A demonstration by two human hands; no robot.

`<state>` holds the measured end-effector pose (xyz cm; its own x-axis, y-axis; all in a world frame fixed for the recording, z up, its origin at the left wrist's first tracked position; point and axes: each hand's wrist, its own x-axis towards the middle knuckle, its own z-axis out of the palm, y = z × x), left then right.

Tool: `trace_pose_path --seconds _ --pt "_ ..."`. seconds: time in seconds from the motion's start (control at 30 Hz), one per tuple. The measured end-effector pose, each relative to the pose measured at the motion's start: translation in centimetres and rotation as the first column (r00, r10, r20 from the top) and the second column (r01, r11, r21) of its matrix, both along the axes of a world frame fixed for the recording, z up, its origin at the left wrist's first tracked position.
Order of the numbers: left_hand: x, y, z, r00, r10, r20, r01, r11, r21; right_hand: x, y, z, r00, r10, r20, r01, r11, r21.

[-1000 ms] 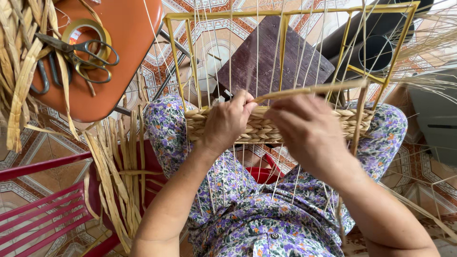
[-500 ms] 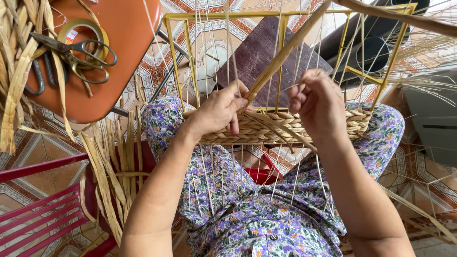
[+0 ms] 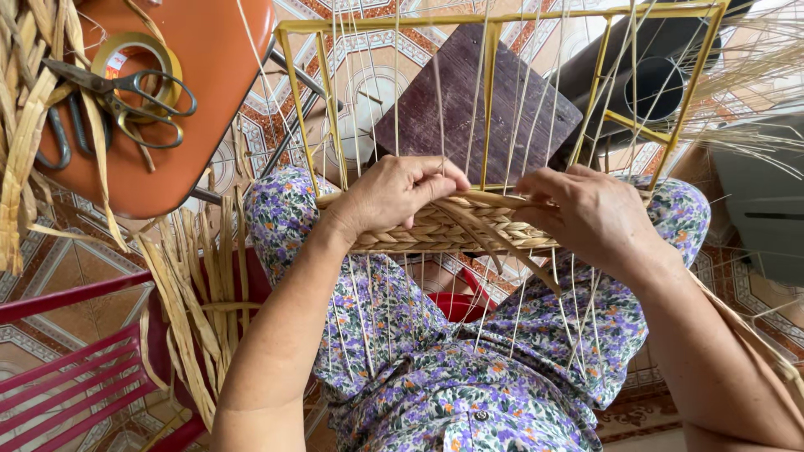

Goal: The person weaves a basket by hand, interlacing dried palm strips through a metal frame held between the legs. The person repeatedly pulls strips through the frame and tightens the weave to build up the basket wall.

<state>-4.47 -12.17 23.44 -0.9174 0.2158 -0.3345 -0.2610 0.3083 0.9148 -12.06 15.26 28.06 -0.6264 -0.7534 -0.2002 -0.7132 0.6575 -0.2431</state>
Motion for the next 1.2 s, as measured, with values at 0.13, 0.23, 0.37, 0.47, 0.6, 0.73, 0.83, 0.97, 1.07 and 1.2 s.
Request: trace_pose_path --seconds 0.13,0.23,0.37,0.47,0.6,0.73,0.83,0.97,1.07,1.2 --pt "0.0 0.4 -1.7 0.995 0.101 -0.012 -0.101 0.995 -0.006 0.0 0.2 -2.0 0.959 -0.162 0.231 0.128 0.980 0.155" --pt "0.9 0.6 -2.9 0.954 0.228 -0.192 -0.218 0.973 0.075 0.0 0.7 -2.4 0.955 -0.223 0.193 0.182 0.961 0.208" --pt "3.5 1.9 -3.2 0.690 0.522 -0.502 -0.548 0.829 0.109 1.7 1.0 -0.9 0.973 0.017 -0.229 -0.070 0.971 -0.227" --pt "4.1 3.9 -2.5 0.717 0.458 -0.525 -0.568 0.821 -0.060 4.0 -1.1 -0.6 0.997 -0.049 -0.066 0.029 0.961 -0.275" --pt "2.5 3.6 -0.9 0.874 0.380 -0.302 -0.396 0.918 0.008 5.4 -3.6 -1.3 0.980 -0.102 0.170 0.119 0.989 -0.090" --pt "1.3 2.0 0.3 0.995 0.092 -0.035 -0.089 0.993 0.077 3.2 -2.3 -0.7 0.849 -0.251 0.465 0.370 0.911 -0.184" --pt "1.3 2.7 -0.2 0.937 0.037 -0.347 -0.087 0.988 -0.130 1.4 -2.0 -0.5 0.810 -0.190 0.555 0.429 0.836 -0.341" --pt "1.9 4.3 -2.3 0.857 0.171 -0.485 -0.300 0.933 -0.201 -0.3 -1.9 0.1 0.532 0.184 0.827 0.659 0.523 -0.540" --pt "2.2 4.3 -3.5 0.793 0.173 -0.584 -0.346 0.917 -0.198 -0.6 -2.6 -0.8 0.445 0.165 0.880 0.742 0.481 -0.466" --pt "2.4 3.9 -3.9 0.752 0.172 -0.636 -0.338 0.929 -0.148 -0.7 -2.8 -2.1 0.464 0.133 0.876 0.677 0.585 -0.447"
